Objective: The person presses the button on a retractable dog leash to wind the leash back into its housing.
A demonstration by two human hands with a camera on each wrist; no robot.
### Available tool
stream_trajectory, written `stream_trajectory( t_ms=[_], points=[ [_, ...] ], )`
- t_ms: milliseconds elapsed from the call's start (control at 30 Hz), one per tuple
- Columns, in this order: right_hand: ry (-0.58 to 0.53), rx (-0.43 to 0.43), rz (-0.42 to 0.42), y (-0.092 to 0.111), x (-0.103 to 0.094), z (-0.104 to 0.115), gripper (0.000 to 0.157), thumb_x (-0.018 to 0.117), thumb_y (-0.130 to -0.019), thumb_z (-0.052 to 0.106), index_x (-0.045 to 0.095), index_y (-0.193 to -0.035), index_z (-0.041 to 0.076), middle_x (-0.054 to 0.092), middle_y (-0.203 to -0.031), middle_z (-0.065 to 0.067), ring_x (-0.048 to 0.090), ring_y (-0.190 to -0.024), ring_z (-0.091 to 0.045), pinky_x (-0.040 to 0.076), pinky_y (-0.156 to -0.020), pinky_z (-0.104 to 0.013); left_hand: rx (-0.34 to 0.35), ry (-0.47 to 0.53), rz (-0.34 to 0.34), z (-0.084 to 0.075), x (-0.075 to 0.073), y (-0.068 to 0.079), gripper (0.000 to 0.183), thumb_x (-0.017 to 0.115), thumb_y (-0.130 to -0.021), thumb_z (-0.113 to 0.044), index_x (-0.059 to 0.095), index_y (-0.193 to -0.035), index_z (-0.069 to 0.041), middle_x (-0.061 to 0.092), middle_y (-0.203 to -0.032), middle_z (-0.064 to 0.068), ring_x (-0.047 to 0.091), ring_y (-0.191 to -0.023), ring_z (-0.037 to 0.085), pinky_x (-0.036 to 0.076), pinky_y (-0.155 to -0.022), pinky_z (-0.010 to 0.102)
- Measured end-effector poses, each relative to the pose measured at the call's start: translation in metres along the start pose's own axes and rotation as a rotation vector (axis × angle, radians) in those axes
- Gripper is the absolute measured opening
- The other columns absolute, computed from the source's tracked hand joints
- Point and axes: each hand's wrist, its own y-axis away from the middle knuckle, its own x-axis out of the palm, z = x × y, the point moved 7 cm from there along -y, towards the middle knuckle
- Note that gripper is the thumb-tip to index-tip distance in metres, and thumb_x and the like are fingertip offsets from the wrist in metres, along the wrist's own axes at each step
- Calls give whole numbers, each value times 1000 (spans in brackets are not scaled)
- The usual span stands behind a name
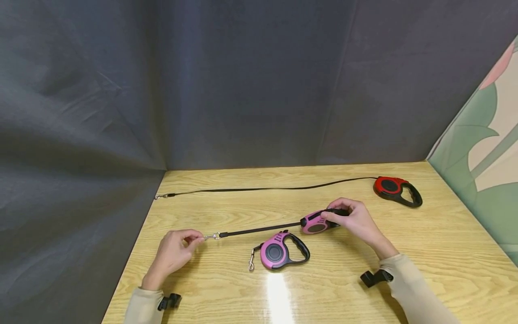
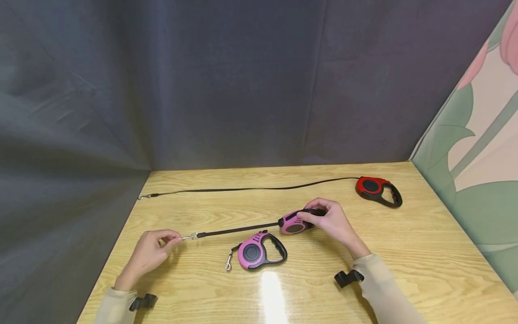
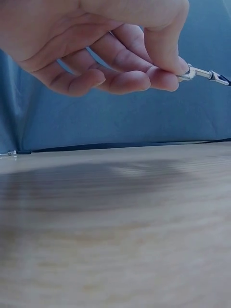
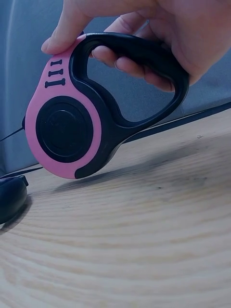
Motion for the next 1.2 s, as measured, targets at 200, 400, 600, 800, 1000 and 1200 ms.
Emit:
stream_trajectory(
  t_ms=[200, 400, 600, 800, 1000, 1200],
  points=[
    [7, 1, -1, 1, 1, 1, 30, 87, -91, 31, 77, -107, 8, 74, -100, -3, 63, -89, -9, 50, -76, -23, 20, 10, -5, -4, 1, 0, 7, 82, -95, -15, 83, -94, -22, 76, -80, -11, 64, -75, 2, 46, -67, 24],
    [4, -11, -2, 0, 3, 1, 29, 87, -91, 30, 77, -106, 7, 74, -99, -2, 63, -88, -9, 50, -76, -23, 28, 19, 1, -7, 4, 0, 7, 82, -95, -16, 83, -94, -23, 77, -81, -11, 63, -75, 1, 47, -67, 23],
    [10, -14, -4, 0, 5, 3, 28, 87, -92, 29, 76, -105, 7, 74, -101, -4, 64, -89, -9, 51, -77, -23, 33, 22, 5, -10, 6, 1, 9, 82, -95, -16, 83, -94, -25, 77, -83, -11, 63, -75, 1, 47, -68, 24],
    [16, -7, -1, 0, 6, 6, 29, 87, -91, 30, 77, -105, 7, 74, -101, -6, 63, -88, -11, 51, -77, -23, 32, 16, 16, -13, 8, 1, 6, 82, -95, -17, 83, -94, -22, 77, -83, -10, 61, -74, 1, 46, -66, 24],
    [9, -13, 6, -2, 8, 8, 30, 88, -90, 31, 77, -105, 8, 74, -100, -6, 63, -87, -12, 51, -75, -24, 41, 21, 18, -15, 9, -1, 7, 82, -95, -17, 83, -94, -24, 77, -83, -10, 60, -74, 1, 44, -65, 23],
    [6, -22, 7, -2, 11, 9, 30, 89, -89, 30, 77, -105, 7, 74, -99, -5, 64, -86, -10, 51, -74, -24, 52, 35, 14, -18, 9, -2, 7, 81, -95, -16, 83, -95, -23, 77, -82, -10, 60, -73, 1, 44, -64, 23]
  ],
)
